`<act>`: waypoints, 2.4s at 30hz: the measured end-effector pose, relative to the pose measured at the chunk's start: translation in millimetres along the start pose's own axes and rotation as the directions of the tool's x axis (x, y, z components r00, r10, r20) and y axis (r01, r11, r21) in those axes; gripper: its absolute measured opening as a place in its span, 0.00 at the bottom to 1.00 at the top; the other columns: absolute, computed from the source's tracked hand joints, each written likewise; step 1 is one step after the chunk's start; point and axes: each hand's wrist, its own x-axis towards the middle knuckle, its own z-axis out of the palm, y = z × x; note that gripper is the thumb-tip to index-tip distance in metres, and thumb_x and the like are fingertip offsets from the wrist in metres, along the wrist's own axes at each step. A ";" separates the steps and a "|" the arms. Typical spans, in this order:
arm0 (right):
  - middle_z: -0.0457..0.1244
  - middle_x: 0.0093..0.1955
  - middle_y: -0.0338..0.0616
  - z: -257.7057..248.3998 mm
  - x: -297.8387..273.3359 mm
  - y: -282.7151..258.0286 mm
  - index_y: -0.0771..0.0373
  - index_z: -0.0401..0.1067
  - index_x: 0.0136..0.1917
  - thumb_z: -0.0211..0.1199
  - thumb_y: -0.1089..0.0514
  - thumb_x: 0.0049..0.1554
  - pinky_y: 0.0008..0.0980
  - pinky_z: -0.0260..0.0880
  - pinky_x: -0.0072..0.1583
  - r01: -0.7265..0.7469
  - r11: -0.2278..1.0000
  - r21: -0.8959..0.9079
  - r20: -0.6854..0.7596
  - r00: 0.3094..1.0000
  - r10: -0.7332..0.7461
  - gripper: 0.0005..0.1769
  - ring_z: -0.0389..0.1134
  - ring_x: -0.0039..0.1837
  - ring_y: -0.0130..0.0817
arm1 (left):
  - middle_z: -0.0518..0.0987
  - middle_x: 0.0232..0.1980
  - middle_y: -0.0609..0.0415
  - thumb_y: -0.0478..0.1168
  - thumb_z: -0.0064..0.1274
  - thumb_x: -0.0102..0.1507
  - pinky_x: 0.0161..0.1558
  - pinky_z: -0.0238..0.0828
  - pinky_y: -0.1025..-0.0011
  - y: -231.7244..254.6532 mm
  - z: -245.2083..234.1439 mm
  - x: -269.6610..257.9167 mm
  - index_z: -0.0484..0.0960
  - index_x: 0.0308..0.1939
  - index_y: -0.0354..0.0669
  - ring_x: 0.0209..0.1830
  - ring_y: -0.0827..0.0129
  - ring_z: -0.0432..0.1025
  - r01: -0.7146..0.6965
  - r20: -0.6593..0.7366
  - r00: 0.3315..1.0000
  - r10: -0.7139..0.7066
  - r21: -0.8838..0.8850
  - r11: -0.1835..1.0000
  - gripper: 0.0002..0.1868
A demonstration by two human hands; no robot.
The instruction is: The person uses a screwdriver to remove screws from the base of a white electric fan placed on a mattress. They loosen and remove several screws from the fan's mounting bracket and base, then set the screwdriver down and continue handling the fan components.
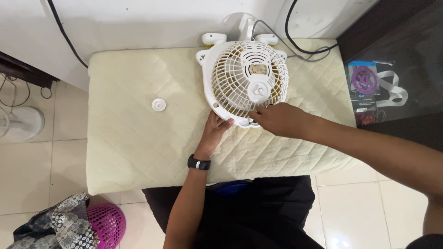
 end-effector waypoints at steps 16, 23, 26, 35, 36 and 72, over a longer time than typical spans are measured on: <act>0.66 0.51 0.48 3.4 5.6 7.0 0.63 0.65 0.61 0.62 0.59 0.55 0.41 0.75 0.45 0.059 0.997 -0.057 -0.021 0.998 -0.060 0.21 0.73 0.49 0.45 | 0.69 0.72 0.50 0.29 0.59 0.63 0.70 0.65 0.63 -5.6 -2.4 1.5 0.57 0.76 0.38 0.72 0.63 0.65 -0.045 0.015 0.999 0.045 -0.017 0.999 0.40; 0.67 0.39 0.50 8.4 8.5 9.2 0.67 0.66 0.56 0.63 0.55 0.57 0.45 0.72 0.39 -0.019 0.996 0.086 -0.012 1.000 0.020 0.18 0.71 0.39 0.49 | 0.68 0.72 0.50 0.28 0.58 0.62 0.70 0.65 0.63 -0.6 -2.2 0.3 0.57 0.75 0.38 0.72 0.62 0.65 0.004 -0.006 1.000 -0.004 -0.024 1.000 0.40; 0.65 0.32 0.52 4.9 6.3 6.7 0.67 0.66 0.57 0.64 0.52 0.57 0.47 0.70 0.38 -0.126 0.968 0.215 -0.015 0.991 0.133 0.21 0.70 0.35 0.51 | 0.68 0.73 0.50 0.28 0.58 0.63 0.70 0.65 0.63 1.8 -1.6 -1.0 0.56 0.76 0.38 0.73 0.63 0.64 0.000 0.008 1.000 0.000 -0.008 1.000 0.39; 0.67 0.43 0.52 -4.6 -1.1 -2.2 0.66 0.65 0.62 0.60 0.60 0.54 0.45 0.72 0.38 0.008 0.991 0.133 -0.065 0.998 0.000 0.22 0.71 0.40 0.48 | 0.69 0.72 0.49 0.28 0.58 0.63 0.70 0.66 0.63 3.0 -0.4 -0.4 0.57 0.75 0.38 0.71 0.63 0.65 0.004 0.001 1.000 -0.004 -0.011 1.000 0.39; 0.67 0.45 0.52 -3.5 -0.4 -1.6 0.66 0.64 0.63 0.59 0.63 0.53 0.44 0.72 0.39 0.029 0.993 0.111 -0.061 0.998 -0.023 0.23 0.72 0.42 0.47 | 0.69 0.72 0.49 0.28 0.58 0.63 0.70 0.66 0.63 1.8 -1.0 0.0 0.57 0.75 0.37 0.72 0.63 0.66 0.005 -0.001 1.000 -0.005 -0.002 1.000 0.38; 0.67 0.42 0.50 27.5 -88.6 34.0 0.69 0.68 0.60 0.64 0.57 0.65 0.34 0.66 0.43 -0.431 0.512 0.743 -0.248 0.533 0.809 0.15 0.64 0.40 0.32 | 0.71 0.71 0.48 0.35 0.57 0.66 0.71 0.63 0.64 15.7 0.2 -3.7 0.59 0.75 0.34 0.70 0.65 0.66 0.029 -0.020 0.999 -0.028 0.058 0.998 0.36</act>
